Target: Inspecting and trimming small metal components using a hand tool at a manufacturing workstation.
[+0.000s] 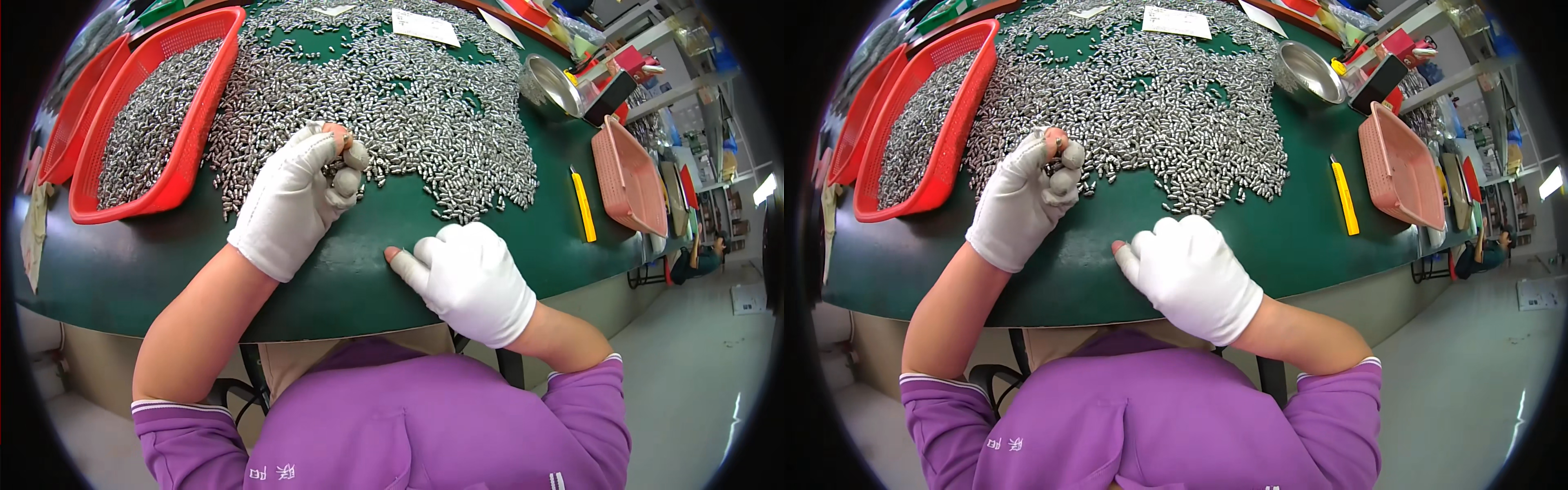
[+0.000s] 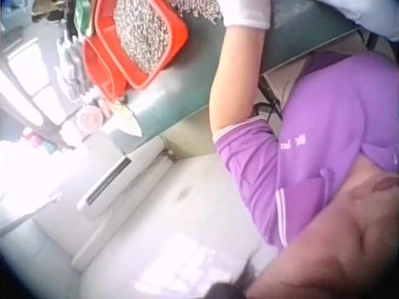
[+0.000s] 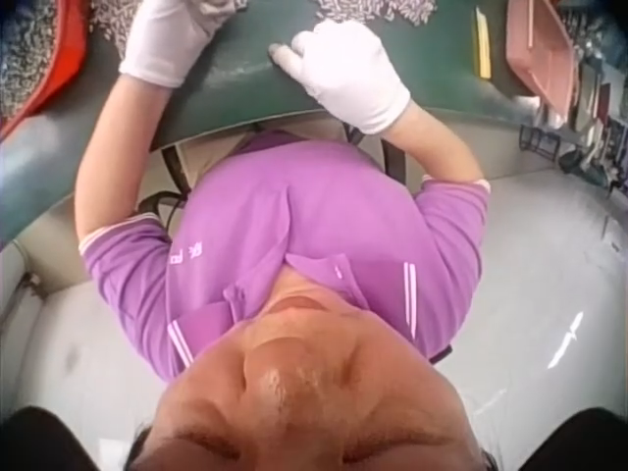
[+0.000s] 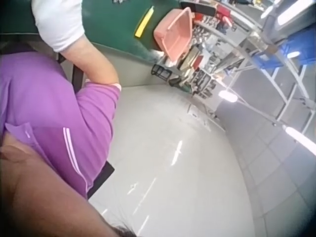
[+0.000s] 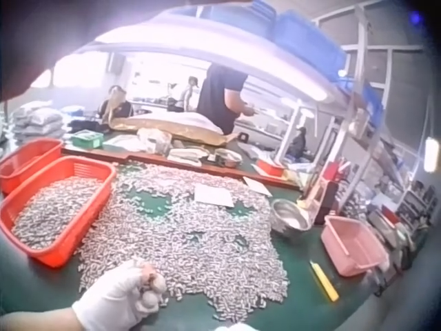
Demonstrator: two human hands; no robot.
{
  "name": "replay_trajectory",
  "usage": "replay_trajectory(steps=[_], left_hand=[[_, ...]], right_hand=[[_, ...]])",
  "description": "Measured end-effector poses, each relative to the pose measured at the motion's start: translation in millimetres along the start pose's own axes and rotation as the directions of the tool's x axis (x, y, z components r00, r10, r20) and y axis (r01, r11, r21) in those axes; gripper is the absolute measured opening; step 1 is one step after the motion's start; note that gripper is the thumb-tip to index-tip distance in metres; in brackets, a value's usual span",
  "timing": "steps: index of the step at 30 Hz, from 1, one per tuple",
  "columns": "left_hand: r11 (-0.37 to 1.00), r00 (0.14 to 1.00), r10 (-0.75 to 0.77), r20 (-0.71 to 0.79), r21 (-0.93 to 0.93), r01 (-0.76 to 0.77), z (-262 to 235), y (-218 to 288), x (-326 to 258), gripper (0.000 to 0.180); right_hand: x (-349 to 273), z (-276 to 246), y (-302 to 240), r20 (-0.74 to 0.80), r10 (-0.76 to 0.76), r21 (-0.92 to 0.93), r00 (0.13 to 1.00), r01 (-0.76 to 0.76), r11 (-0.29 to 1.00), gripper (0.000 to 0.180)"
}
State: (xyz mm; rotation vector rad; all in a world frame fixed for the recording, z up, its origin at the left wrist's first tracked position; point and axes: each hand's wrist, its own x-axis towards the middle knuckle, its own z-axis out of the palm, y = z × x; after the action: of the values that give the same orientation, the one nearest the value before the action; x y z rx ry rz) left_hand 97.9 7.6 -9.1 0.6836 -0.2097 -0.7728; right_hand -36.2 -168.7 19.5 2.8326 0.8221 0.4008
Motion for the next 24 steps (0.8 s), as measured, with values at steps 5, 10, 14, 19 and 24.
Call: replay_trajectory(steps=[5,10,14,19,24], left_hand=[[1.0,0.999,-0.007,-0.031,0.02,0.008,-2.2,0.9,1.1,0.008],[0.999,0.999,0.024,-0.041,0.028,-0.022,-7.2,2.3,0.8,0.009],[0.999,1.0,-0.022,-0.002,-0.027,0.022,-2.1,2.5,2.1,0.007],[0.998,0.998,-0.059,-0.025,-0.024,0.058,-3.9,1.0,1.7,0.009],[0.994,0.997,-0.074,0.027,-0.074,0.076,-6.6,0.9,3.4,0.01]], right_hand=[[3.6,0.6,9.8,-0.035,-0.006,0.141,0.999,0.011,0.99,0.022],[-30.3,-20.6,34.0,-0.182,0.415,0.5,0.891,-0.28,0.819,0.02],[-105.2,-40.6,54.1,0.019,0.707,0.645,0.707,-0.549,0.532,0.009],[-175.1,-68.8,61.8,0.358,0.765,0.4,0.536,-0.828,0.393,0.011],[-216.1,-66.5,59.6,0.454,0.823,-0.325,0.341,-0.796,0.51,0.014]])
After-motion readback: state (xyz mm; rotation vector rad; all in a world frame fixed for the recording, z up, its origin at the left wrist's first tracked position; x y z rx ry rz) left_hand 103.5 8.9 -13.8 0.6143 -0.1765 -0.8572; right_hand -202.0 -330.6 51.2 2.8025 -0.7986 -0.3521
